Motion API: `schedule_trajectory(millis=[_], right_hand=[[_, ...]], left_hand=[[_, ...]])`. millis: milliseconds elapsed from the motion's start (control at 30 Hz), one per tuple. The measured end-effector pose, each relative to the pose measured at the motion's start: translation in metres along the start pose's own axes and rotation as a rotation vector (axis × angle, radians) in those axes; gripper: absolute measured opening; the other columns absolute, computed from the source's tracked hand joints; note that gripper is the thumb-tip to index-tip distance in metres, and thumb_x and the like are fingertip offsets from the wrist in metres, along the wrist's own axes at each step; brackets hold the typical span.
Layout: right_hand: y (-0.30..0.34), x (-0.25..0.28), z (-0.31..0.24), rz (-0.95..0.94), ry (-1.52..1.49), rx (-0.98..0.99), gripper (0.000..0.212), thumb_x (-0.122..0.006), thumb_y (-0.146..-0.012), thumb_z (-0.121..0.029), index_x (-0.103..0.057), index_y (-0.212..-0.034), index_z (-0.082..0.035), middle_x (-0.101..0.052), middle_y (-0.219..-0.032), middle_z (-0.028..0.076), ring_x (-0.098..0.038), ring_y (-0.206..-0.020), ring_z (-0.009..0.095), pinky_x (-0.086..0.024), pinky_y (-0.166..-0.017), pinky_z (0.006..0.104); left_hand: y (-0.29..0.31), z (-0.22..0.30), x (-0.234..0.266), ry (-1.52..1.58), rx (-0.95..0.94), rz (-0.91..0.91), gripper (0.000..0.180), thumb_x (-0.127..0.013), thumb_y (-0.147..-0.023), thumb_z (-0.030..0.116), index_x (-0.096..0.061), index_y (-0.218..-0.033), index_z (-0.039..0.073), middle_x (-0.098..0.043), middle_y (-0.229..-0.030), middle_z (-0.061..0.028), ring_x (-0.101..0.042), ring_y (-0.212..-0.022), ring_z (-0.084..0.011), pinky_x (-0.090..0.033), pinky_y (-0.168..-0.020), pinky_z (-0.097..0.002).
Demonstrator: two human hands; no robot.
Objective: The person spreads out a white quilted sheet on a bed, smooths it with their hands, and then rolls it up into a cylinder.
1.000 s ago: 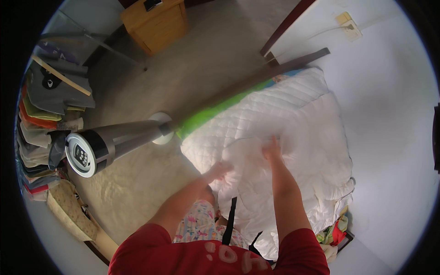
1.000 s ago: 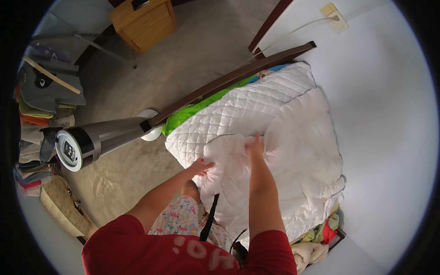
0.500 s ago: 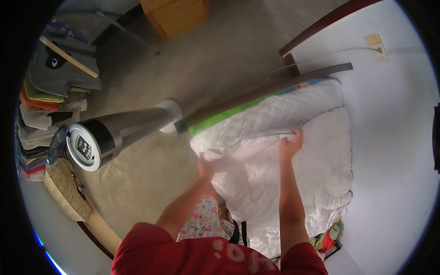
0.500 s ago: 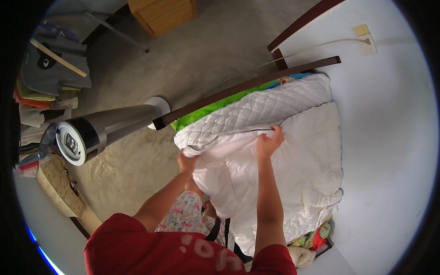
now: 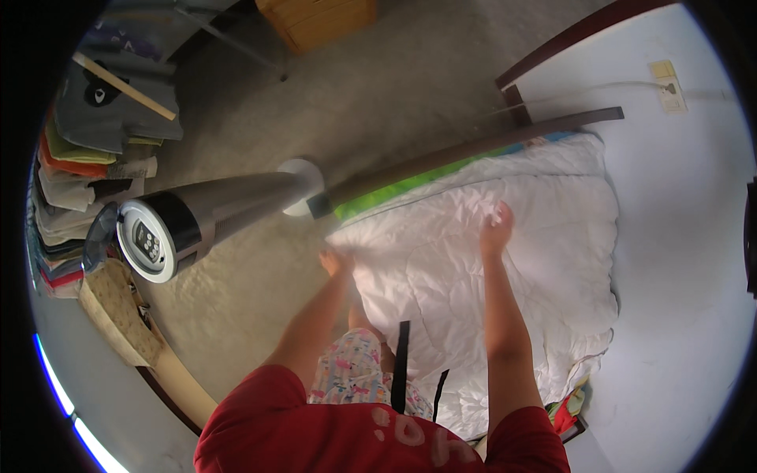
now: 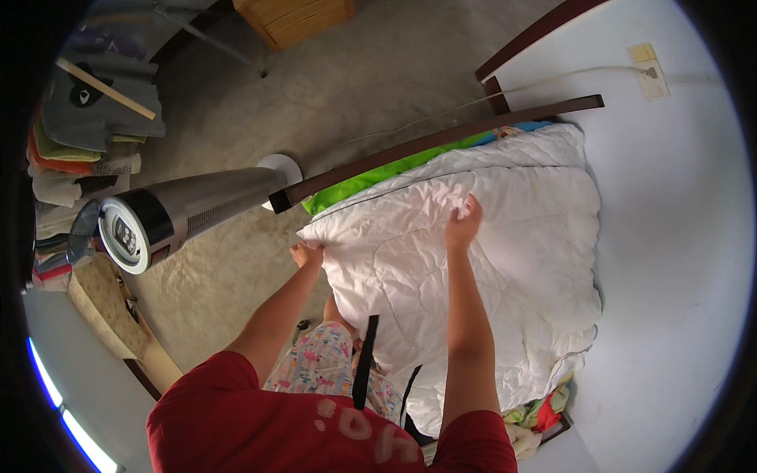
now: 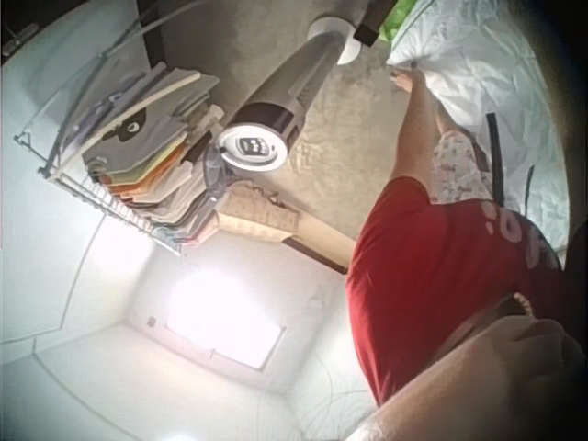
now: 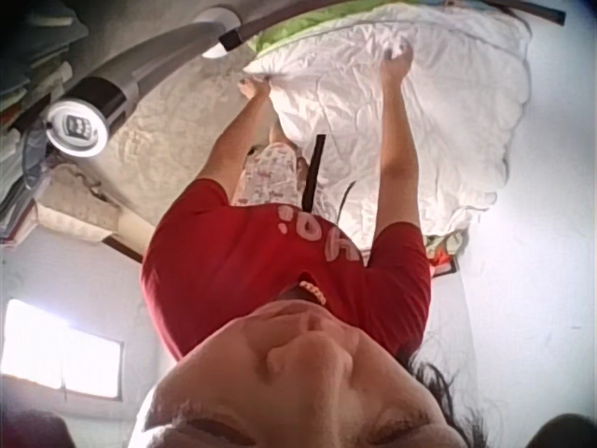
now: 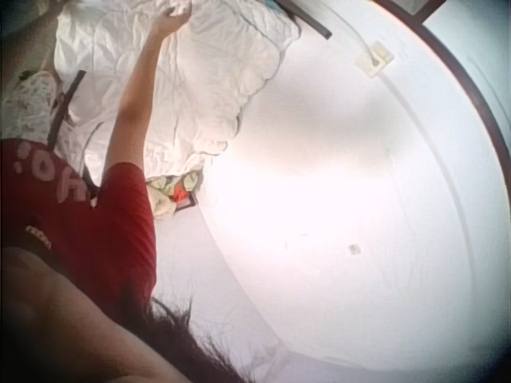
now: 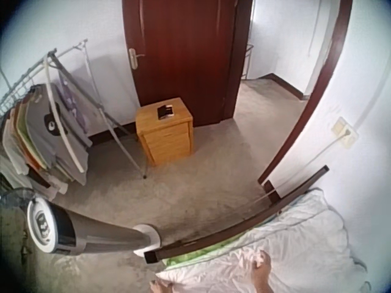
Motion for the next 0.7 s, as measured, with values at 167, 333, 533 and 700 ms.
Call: schedule_trajectory(millis=[167, 333, 533, 700], right_hand=[[0.005, 0.074, 0.077, 0.225, 0.392, -0.533, 0.027, -0.060, -0.071, -0.014, -0.052, -0.091, 0.001, -0.053, -0.089, 0.015, -0.053, -0.082, 0.031, -0.043, -0.073, 0.0397], [0.072, 0.056, 0.218, -0.469, 0.372, -0.818, 0.033, -0.063, -0.073, -0.024, -0.056, -0.094, 0.000, -0.058, -0.091, 0.017, -0.057, -0.079, 0.027, -0.046, -0.067, 0.0393], [0.114, 0.016, 0.222, -0.348, 0.168, -0.756, 0.050, -0.074, -0.063, -0.025, -0.056, -0.098, 0.005, -0.061, -0.091, 0.019, -0.060, -0.084, 0.029, -0.048, -0.071, 0.0372], [0.106, 0.014, 0.198, -0.429, 0.353, -0.784, 0.065, -0.076, -0.060, -0.028, -0.051, -0.109, 0.006, -0.057, -0.107, 0.022, -0.055, -0.100, 0.033, -0.044, -0.086, 0.0378]], left_hand=[[0.035, 0.056, 0.050, 0.024, -0.123, 0.300, 0.057, -0.063, -0.070, 0.017, -0.041, -0.121, 0.001, -0.041, -0.115, -0.0236, -0.039, -0.110, -0.0391, -0.031, -0.096, -0.0467], [0.096, 0.183, 0.017, 0.236, -0.964, 0.131, 0.040, -0.057, -0.065, -0.002, -0.049, -0.104, 0.003, -0.045, -0.105, -0.0173, -0.044, -0.099, -0.0364, -0.037, -0.088, -0.0429], [0.129, 0.344, -0.059, 0.147, -1.345, -0.249, 0.035, -0.060, -0.071, 0.010, -0.051, -0.105, 0.007, -0.046, -0.115, -0.0158, -0.044, -0.106, -0.0343, -0.036, -0.090, -0.0429], [0.130, 0.443, -0.113, -0.179, -1.554, -0.223, 0.042, -0.054, -0.080, 0.017, -0.049, -0.121, 0.011, -0.035, -0.135, -0.0169, -0.029, -0.126, -0.0330, -0.025, -0.103, -0.0412]])
Point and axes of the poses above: each hand's wrist, its own y-axis away from the middle knuckle, its own x-axis out of the back of the hand, z = x × y, the point moved 6 cm from there along -y, towards the middle knuckle
